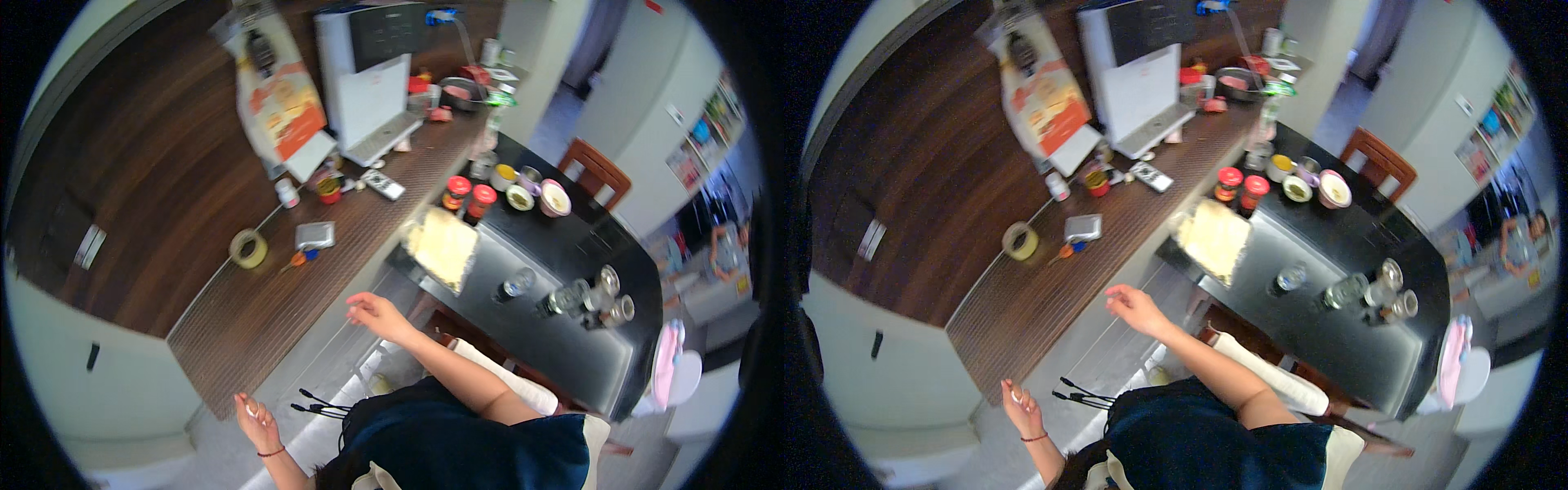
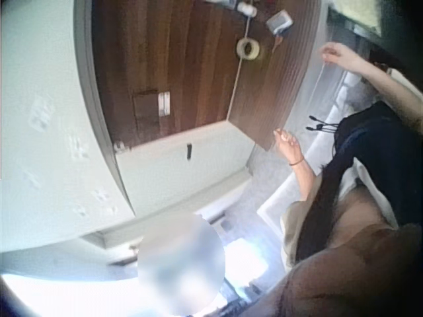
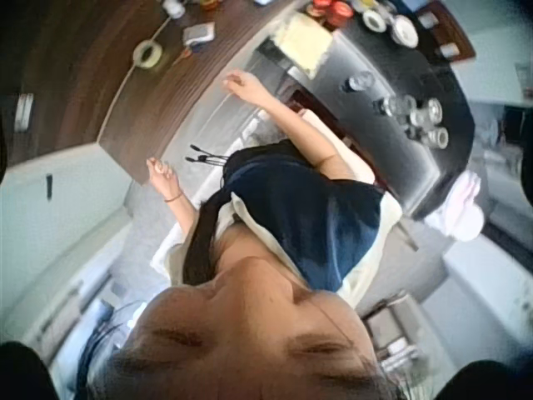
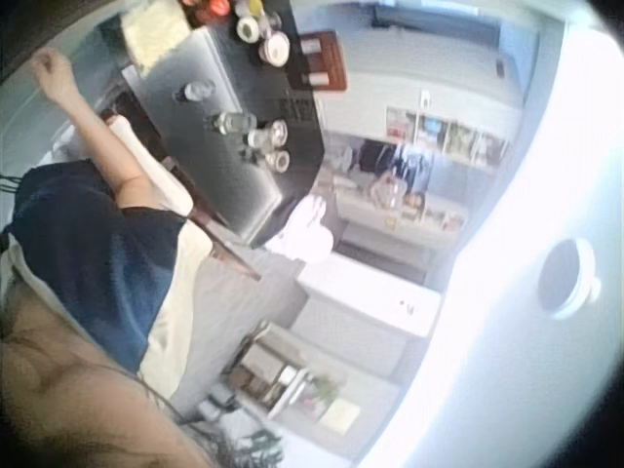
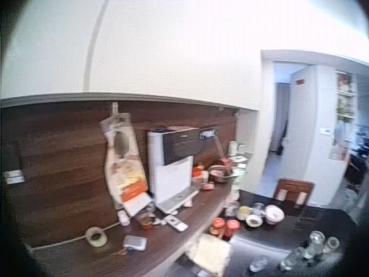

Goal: The person tidies the living area by placing a toy truck and a book into a storage box, then moves to the balcony to collect trash and hang it on a clothesline. They later organize containers on a kitchen shelf and clear a dining table by moving cups and bowls.

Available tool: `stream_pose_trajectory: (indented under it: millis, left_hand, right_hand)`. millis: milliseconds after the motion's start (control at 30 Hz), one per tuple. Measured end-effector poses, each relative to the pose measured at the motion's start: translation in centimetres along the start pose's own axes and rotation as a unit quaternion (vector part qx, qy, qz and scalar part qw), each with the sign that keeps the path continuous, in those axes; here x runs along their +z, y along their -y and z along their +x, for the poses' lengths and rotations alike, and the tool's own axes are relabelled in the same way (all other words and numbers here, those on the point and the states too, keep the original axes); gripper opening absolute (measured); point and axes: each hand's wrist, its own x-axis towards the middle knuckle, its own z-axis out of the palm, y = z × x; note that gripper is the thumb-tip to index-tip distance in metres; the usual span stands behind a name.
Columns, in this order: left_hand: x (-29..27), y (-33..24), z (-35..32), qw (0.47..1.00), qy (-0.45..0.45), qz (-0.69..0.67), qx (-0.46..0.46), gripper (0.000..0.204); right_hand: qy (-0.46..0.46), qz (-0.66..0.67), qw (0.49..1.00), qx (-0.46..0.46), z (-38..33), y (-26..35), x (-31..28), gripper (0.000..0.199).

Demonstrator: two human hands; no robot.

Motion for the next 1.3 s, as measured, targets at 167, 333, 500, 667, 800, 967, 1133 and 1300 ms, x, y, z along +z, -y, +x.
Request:
stream_pose_trajectory:
  millis: [167, 333, 500, 667, 800, 967, 1133, 1300]
  left_hand:
    - [3.7, 1.9, 2.7, 0.995, 0.086, 0.048, -0.029, 0.021]
    - [9.0, 3.5, 3.0, 0.986, 0.159, 0.041, -0.038, 0.022]
    - [14.2, 7.0, 1.3, 0.975, 0.209, 0.044, -0.066, 0.021]
    - [17.4, 10.4, -1.5, 0.96, 0.27, 0.013, -0.072, 0.022]
    - [19.5, 12.7, -4.6, 0.948, 0.312, 0.02, -0.051, 0.023]
    - [22.6, 14.1, -11.8, 0.941, 0.332, 0.056, -0.038, 0.024]
    - [25.1, 18.0, -16.0, 0.907, 0.403, 0.071, -0.099, 0.024]
    - [26.0, 19.9, -20.5, 0.892, 0.429, 0.081, -0.116, 0.023]
  right_hand:
    - [-0.291, 0.035, 0.955, -0.053, -9.6, 4.7, -13.5, 0.031]
    - [-0.639, 0.072, 0.758, -0.109, -27.0, 6.7, -28.7, 0.032]
    - [-0.812, 0.115, 0.559, -0.124, -46.8, 2.8, -40.3, 0.031]
    - [-0.856, 0.183, 0.475, -0.095, -58.5, 0.6, -44.5, 0.03]
    - [-0.897, 0.152, 0.406, -0.089, -62.6, 0.5, -46.4, 0.031]
    - [-0.895, 0.154, 0.417, -0.024, -63.8, 0.4, -49.9, 0.044]
    - [-0.892, 0.14, 0.428, -0.024, -66.0, 0.0, -51.9, 0.061]
    - [-0.875, 0.154, 0.456, -0.047, -63.1, 2.2, -53.7, 0.077]
